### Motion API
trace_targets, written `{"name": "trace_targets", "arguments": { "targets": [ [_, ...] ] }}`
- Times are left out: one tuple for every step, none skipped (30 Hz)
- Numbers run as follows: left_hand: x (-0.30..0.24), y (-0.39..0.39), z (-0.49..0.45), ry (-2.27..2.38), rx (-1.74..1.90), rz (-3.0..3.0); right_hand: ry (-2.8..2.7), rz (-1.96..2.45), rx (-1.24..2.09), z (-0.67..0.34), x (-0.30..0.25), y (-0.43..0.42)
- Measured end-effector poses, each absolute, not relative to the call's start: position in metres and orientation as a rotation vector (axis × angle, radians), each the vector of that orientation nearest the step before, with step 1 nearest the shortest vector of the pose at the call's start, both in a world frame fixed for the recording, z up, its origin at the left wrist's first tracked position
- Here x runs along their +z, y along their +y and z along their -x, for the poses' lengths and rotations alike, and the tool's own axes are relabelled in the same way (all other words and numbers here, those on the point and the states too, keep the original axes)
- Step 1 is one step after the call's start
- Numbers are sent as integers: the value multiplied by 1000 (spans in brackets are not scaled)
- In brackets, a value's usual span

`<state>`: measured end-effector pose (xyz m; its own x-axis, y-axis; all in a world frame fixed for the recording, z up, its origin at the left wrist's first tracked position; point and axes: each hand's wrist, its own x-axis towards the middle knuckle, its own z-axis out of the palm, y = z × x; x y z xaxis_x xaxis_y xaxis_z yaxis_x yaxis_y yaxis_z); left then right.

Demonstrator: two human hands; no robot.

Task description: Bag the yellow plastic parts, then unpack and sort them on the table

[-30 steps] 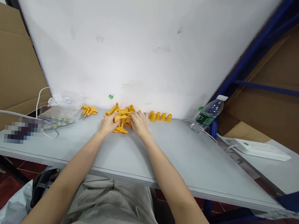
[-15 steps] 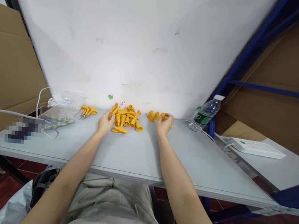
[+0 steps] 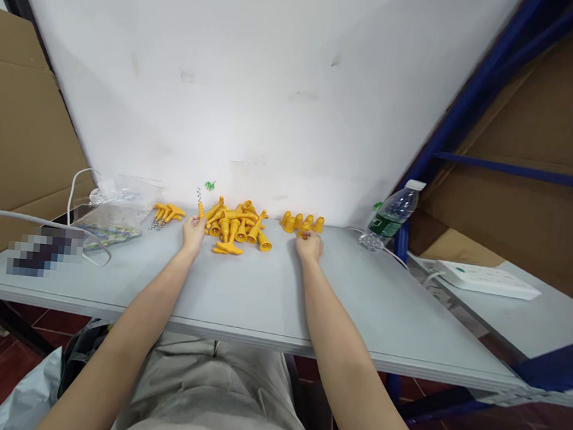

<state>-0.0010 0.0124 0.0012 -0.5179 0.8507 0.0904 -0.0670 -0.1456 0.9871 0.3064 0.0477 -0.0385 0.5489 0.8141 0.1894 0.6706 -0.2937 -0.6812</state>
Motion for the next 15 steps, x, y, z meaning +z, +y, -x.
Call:
{"name": "trace_targets", "arguments": {
  "targets": [
    [2,12,1,1448,1732,-884,-1243,2077,245,-305,-37,46],
    [3,11,1,1445,1733,-864,-1294,2103,244,-303,-36,44],
    [4,11,1,1440,1741,-847,-1344,2122,242,-301,-35,43],
    [5,11,1,1431,1749,-830,-1391,2137,236,-300,-34,41],
    [5,11,1,1422,1756,-813,-1434,2151,229,-299,-34,40],
    [5,11,1,1413,1760,-795,-1474,2163,223,-298,-34,39],
    [5,11,1,1405,1762,-780,-1509,2179,219,-297,-34,39],
    [5,11,0,1398,1762,-770,-1539,2195,217,-296,-34,38],
    [5,11,0,1392,1763,-766,-1568,2209,219,-296,-34,37],
    [5,11,0,1386,1767,-769,-1593,2224,224,-295,-34,37],
    [4,12,0,1380,1773,-774,-1616,2235,232,-295,-34,37],
    [4,12,0,1376,1778,-782,-1637,2243,241,-295,-34,36],
    [3,12,0,1375,1781,-793,-1656,2245,249,-294,-34,36],
    [2,13,1,1376,1783,-809,-1671,2246,252,-294,-34,36],
    [0,14,2,1385,1781,-827,-1681,2246,253,-293,-34,36]
  ]
}}
